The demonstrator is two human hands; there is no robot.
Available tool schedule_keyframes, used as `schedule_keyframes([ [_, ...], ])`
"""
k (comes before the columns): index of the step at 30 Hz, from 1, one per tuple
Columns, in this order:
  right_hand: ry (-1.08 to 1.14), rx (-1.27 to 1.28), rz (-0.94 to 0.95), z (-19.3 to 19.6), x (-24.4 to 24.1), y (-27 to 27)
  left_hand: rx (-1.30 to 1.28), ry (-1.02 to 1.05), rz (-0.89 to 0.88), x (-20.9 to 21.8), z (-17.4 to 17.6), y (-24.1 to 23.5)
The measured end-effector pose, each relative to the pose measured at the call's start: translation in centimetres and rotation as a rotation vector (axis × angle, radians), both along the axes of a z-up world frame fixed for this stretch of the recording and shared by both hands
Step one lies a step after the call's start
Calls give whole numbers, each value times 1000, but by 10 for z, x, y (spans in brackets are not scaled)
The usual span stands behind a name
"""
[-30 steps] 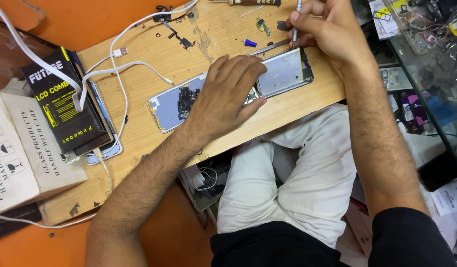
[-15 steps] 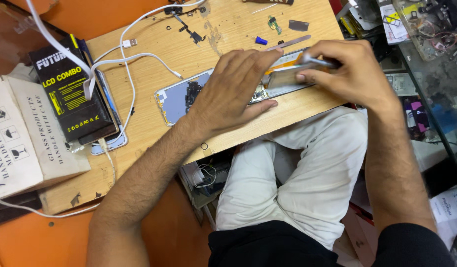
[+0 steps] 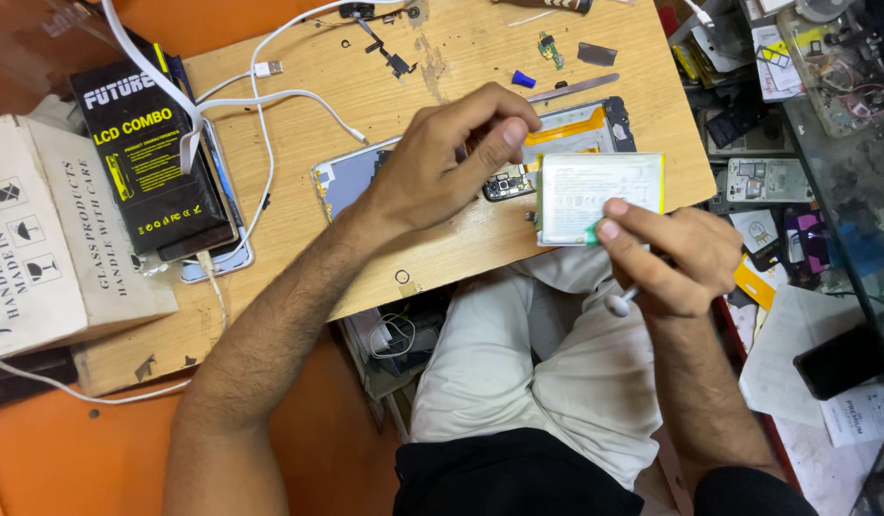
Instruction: The person disassembles a smartphone by prying open the case, separating the screen assembly, and removing internal components including the motherboard and battery using a screwdriver and tweezers. The parts are placed on the workbench.
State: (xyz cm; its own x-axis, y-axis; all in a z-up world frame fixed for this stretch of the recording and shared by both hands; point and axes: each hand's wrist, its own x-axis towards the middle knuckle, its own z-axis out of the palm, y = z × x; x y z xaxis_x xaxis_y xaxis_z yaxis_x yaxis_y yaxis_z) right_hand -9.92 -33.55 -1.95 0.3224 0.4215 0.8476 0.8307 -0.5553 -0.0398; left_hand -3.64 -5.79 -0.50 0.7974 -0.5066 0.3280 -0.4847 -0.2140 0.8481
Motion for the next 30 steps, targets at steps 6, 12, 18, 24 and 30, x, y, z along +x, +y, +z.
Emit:
schedule_keyframes([
  [6,-11,4,33,4,-7,12,-181,164,-151,-6,4,0],
  [12,-60,38,43,-5,-5,16,-253,214,-211,-6,7,5],
  [18,11,214,79,-10,-9,25,-102,97,-121,2,19,16],
  [24,1051,523,165,4,-34,47,318,-105,148,16,30,50],
  [30,1401,310,62,11,-26,97,526,-180,111,13,18,56],
])
